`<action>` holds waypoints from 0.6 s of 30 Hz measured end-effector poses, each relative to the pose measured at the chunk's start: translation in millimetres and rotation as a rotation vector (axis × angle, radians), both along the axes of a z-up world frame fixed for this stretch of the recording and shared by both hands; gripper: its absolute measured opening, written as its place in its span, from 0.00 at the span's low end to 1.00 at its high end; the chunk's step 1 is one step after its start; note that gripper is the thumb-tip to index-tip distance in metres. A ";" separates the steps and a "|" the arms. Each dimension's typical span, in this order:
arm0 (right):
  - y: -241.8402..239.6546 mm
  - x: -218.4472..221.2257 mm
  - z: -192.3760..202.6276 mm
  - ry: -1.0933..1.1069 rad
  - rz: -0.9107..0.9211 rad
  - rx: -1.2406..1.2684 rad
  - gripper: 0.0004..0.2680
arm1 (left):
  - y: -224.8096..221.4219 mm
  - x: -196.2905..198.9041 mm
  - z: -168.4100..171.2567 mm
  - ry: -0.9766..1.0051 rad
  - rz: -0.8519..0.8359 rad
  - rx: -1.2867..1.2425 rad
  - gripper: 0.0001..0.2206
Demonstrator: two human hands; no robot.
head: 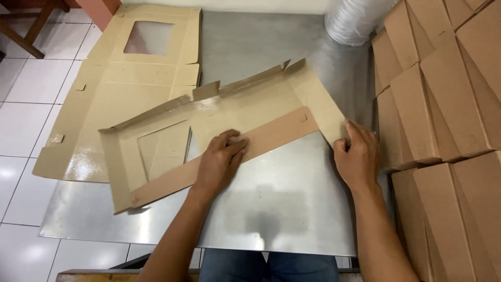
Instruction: The person assembles a flat cardboard box with a clear window on the lid. They fold the side flaps, interlock the tabs, and secure the lid onto the base to form a finished box.
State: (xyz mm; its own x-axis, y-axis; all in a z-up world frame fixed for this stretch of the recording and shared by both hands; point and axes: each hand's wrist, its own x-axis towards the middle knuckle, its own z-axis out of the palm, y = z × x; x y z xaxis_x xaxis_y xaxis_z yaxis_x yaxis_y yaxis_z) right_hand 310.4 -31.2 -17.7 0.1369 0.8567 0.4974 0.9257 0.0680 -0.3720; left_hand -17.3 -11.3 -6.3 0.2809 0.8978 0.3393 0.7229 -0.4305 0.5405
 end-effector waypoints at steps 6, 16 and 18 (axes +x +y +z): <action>-16.2 -30.6 45.4 0.315 0.069 -0.149 0.17 | -25.0 -28.8 18.1 0.088 0.007 -0.011 0.09; -23.4 -25.9 42.5 0.495 0.030 -0.430 0.14 | -31.8 2.7 -1.6 0.207 -0.054 0.138 0.06; -21.8 -27.8 49.4 0.526 0.064 -0.432 0.15 | -29.5 30.8 -7.8 0.210 -0.153 0.261 0.08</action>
State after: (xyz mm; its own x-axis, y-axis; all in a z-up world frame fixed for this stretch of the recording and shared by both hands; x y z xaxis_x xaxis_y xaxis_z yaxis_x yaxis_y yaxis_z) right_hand 282.6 -53.0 31.6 0.2096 0.9777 -0.0096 0.6132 -0.1391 -0.7776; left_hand 13.5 -40.9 -14.1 0.4932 0.7304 0.4724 0.7228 -0.6463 0.2446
